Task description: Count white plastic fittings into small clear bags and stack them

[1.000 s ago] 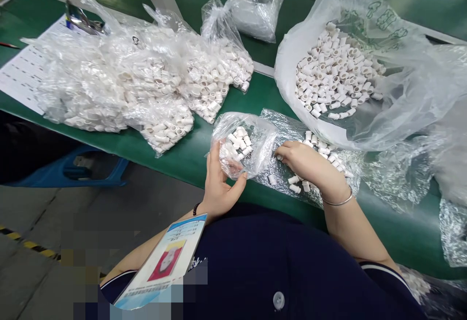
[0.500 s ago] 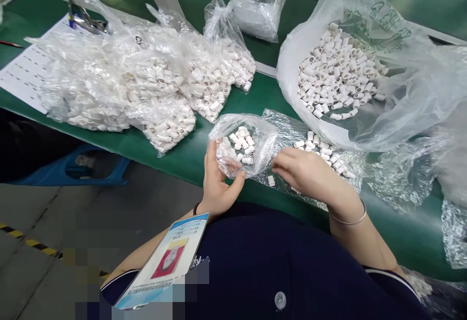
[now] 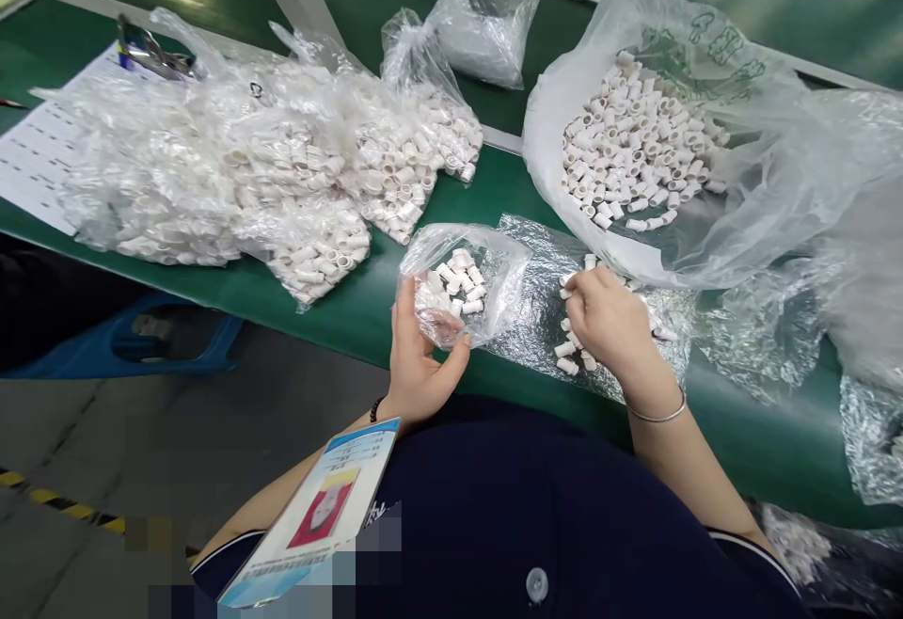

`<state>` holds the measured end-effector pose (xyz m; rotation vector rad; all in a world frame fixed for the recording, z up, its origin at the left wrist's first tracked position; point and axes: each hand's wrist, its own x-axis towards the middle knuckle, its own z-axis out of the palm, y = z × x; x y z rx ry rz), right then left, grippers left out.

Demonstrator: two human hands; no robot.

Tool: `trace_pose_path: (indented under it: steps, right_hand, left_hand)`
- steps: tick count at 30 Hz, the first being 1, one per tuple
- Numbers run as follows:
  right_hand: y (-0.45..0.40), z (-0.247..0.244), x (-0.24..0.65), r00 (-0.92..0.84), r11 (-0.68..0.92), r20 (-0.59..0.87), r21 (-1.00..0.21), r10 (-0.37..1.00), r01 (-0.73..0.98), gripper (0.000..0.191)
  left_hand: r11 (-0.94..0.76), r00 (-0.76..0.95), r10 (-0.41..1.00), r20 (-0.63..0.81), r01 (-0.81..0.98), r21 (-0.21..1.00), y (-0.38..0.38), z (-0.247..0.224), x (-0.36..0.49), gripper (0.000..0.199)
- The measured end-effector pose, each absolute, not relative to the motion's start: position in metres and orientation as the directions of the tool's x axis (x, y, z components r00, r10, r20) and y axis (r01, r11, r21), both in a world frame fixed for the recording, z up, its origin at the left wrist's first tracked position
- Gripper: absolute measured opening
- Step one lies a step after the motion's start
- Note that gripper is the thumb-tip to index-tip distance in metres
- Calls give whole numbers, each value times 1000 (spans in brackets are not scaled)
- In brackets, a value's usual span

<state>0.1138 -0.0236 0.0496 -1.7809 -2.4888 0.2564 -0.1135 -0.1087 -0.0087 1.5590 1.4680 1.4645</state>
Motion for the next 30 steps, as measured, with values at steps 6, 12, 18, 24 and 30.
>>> trace_pose_path:
  steps: [6, 12, 18, 24, 30]
  right_hand:
    - [-14, 31, 117, -164, 165, -40, 20, 986, 986, 31]
    - [-15, 34, 112, -160, 157, -108, -34, 981, 987, 21]
    - [-15, 36, 113, -225, 204, -157, -135, 962, 969, 14]
    - [-24, 65, 101, -574, 440, -1, -641, 819, 629, 19]
    - [-30, 66, 52, -723, 623, 151, -643, 674, 446, 20]
  left_hand:
    - [-260, -182, 924, 336, 347, 901, -110, -8, -114, 90]
    - [-263, -151, 929, 337, 370, 891, -110, -10, -115, 90]
    - [-268, -137, 931, 338, 376, 887, -109, -9, -113, 90]
    - [-223, -144, 948, 283, 330, 917, -112, -11, -111, 91]
    - [-211, -153, 948, 278, 352, 912, -113, -11, -111, 95]
